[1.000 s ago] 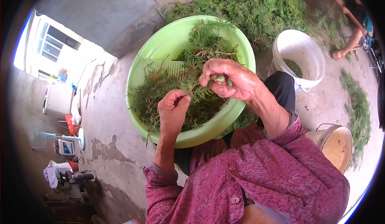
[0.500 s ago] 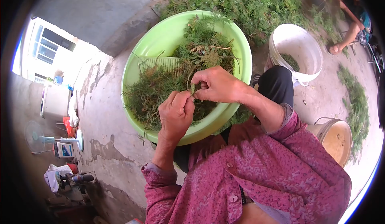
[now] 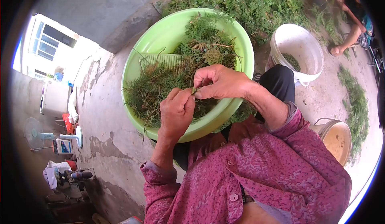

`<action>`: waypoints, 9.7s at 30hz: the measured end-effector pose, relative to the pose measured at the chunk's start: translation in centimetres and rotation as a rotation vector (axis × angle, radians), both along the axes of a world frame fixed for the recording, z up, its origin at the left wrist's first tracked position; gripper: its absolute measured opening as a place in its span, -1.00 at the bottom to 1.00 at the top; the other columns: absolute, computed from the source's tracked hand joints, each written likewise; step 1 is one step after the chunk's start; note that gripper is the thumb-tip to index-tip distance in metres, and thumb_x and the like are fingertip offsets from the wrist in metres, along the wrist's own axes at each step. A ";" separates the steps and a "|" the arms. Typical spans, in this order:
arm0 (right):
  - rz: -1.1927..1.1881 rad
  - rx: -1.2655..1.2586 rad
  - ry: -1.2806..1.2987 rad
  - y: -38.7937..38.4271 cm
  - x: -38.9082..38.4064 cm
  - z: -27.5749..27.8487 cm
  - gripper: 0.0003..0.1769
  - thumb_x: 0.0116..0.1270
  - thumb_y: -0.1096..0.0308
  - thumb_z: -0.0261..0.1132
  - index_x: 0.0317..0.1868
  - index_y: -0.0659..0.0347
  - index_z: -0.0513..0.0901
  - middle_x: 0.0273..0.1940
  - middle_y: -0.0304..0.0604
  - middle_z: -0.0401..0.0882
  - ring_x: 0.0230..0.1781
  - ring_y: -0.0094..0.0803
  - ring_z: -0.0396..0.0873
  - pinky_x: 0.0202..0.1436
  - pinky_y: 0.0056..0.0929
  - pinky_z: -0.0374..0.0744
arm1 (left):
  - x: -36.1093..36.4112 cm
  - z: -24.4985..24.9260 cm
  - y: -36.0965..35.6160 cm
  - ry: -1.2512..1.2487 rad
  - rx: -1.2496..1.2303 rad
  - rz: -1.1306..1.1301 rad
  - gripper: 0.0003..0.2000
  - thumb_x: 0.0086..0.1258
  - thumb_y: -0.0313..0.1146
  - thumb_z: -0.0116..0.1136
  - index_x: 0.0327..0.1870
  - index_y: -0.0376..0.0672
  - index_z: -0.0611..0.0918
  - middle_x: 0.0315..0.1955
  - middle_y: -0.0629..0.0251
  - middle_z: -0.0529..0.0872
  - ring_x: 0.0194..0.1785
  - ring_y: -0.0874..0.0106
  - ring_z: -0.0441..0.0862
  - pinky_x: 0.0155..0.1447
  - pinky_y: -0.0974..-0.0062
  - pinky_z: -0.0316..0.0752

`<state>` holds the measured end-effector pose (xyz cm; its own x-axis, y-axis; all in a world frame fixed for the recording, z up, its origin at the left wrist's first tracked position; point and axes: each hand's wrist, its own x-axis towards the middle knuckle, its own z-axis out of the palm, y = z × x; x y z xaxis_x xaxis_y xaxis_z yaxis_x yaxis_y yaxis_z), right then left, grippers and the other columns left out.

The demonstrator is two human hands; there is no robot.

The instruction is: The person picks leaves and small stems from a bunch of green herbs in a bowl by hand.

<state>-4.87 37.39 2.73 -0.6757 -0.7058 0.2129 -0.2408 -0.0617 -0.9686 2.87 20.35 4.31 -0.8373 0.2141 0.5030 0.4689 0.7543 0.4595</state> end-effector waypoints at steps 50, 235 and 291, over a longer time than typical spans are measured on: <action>-1.485 0.911 0.496 29.2 -11.6 -8.5 -0.41 0.14 -0.03 0.24 0.07 0.21 0.52 -0.03 0.09 0.55 0.03 -0.06 0.50 0.15 -0.32 0.42 | 1.2 0.8 -4.3 -0.631 1.225 0.225 -0.92 0.32 -0.45 0.06 -0.28 -0.26 0.57 -0.58 0.38 0.50 -0.76 0.69 0.20 -0.56 0.62 0.27; -0.149 -0.003 -0.254 -7.1 0.9 8.9 -0.86 0.30 0.34 0.15 -0.32 0.26 0.49 -0.61 -0.34 0.39 -0.78 -0.71 0.19 -0.77 -0.76 0.18 | 0.4 3.6 -8.7 -0.603 0.990 -0.298 -0.88 0.25 -0.39 0.16 -0.36 -0.26 0.59 -0.60 0.38 0.58 -0.61 0.63 0.45 -0.50 0.67 0.36; 0.014 1.210 0.629 -7.5 -8.7 -3.2 -0.85 0.00 0.46 0.20 -0.35 0.22 0.52 -0.45 -0.03 0.56 -0.41 -0.16 0.57 -0.34 -0.24 0.54 | 1.7 -1.4 -8.9 -0.455 -0.403 -0.529 -0.83 0.18 -0.32 -0.02 -0.46 -0.18 0.61 -0.57 0.09 0.61 -0.43 0.09 0.61 -0.33 0.18 0.49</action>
